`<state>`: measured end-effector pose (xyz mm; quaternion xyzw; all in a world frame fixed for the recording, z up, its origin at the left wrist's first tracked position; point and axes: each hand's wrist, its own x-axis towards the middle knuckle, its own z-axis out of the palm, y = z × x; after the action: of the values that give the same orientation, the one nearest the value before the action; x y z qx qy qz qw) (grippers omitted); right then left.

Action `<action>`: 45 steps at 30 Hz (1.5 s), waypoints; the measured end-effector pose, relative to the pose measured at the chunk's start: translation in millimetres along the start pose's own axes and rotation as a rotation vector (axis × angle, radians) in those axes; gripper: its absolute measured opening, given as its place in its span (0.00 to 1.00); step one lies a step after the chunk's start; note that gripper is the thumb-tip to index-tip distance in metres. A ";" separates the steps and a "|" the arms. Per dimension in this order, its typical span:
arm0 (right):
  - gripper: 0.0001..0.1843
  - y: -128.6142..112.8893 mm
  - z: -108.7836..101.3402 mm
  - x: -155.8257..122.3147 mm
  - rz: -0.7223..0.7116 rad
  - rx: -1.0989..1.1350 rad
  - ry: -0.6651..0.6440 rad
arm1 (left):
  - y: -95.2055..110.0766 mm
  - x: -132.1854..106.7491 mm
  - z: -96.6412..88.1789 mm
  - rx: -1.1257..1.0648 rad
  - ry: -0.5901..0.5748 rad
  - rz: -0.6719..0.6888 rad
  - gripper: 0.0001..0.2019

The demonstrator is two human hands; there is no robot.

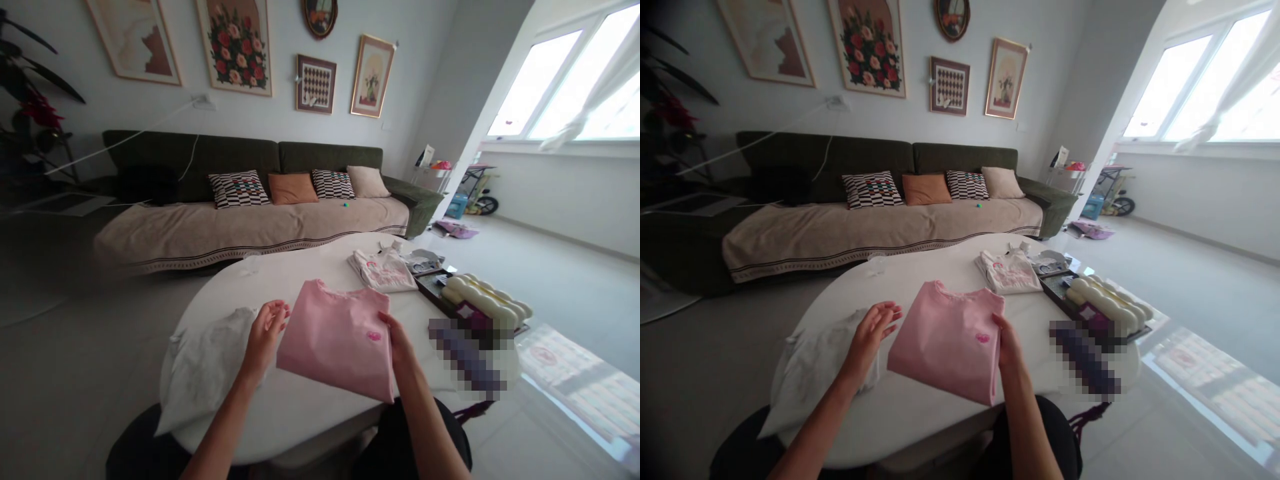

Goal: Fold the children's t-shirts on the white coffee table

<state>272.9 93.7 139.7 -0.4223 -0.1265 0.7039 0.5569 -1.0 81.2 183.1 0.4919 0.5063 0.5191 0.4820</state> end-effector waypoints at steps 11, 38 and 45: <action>0.17 13.8 -89.4 31.3 -0.112 -0.875 0.397 | -117.7 13.2 28.7 0.437 -0.095 -0.238 0.12; 0.20 -107.5 -104.7 78.9 -0.712 -1.425 0.469 | -77.7 98.3 170.3 -0.074 -0.476 -0.308 0.42; 0.21 -223.5 -101.0 171.2 -0.832 -1.565 0.700 | -83.6 221.6 268.0 -0.053 -0.355 -0.160 0.40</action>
<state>494.6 294.4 145.2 -0.7832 -0.5281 -0.0015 0.3282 255.5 318.2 105.5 0.5212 0.4368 0.3973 0.6162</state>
